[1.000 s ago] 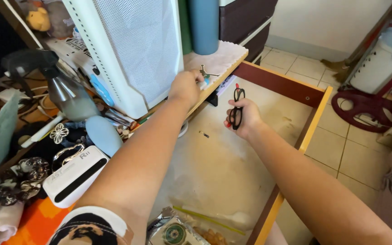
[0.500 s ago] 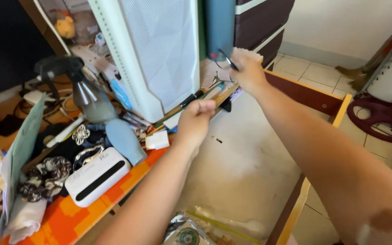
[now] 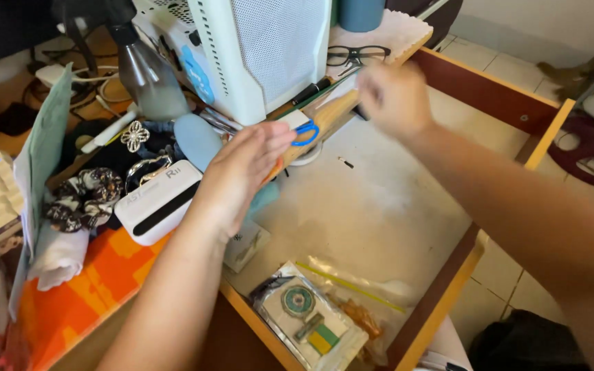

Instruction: Organize the items in the drawer and wipe it clean.

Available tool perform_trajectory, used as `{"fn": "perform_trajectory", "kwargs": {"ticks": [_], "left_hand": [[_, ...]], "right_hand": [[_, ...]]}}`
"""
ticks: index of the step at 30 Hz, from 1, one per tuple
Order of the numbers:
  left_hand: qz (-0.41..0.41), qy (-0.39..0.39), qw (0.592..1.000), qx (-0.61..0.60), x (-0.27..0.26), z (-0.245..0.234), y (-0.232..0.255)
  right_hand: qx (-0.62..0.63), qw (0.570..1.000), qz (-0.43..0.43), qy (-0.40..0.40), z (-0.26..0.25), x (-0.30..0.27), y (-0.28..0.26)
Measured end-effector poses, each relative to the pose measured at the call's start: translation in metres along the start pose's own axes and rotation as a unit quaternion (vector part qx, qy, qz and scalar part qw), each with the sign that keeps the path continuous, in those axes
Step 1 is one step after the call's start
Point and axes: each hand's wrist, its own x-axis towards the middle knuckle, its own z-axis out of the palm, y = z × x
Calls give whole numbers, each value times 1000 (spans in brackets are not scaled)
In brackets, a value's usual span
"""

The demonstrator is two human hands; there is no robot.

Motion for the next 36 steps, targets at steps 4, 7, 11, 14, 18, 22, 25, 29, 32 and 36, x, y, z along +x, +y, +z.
{"fn": "perform_trajectory", "kwargs": {"ticks": [4,7,11,14,18,22,25,29,32,36], "left_hand": [[67,-33,981,180,-8,-7,-37],[-146,-70,884,439,-36,10,-34],[-72,-242,697,671,-47,-9,-91],[-15,-221,725,652,-54,-9,-98],[-58,-189,758,622,-63,-1,-83],[-13,-187,752,632,-70,0,-81],[-21,-178,740,649,-75,7,-74],[-66,-162,735,655,-80,19,-60],[-75,-151,730,663,-83,24,-54],[-53,-153,734,660,-83,17,-62]], "right_hand": [[30,988,-14,-151,-9,-43,-33],[93,957,31,-272,7,-59,-41],[145,916,-86,-363,38,-53,-78],[133,888,-85,-432,65,-35,-119],[83,894,-39,-439,83,-18,-165],[35,908,13,-417,89,-22,-185],[-45,904,-21,-424,97,-28,-191],[-85,871,-22,-484,115,-36,-189],[-35,867,19,-497,135,-49,-181],[12,841,89,-534,143,-51,-176]]}}
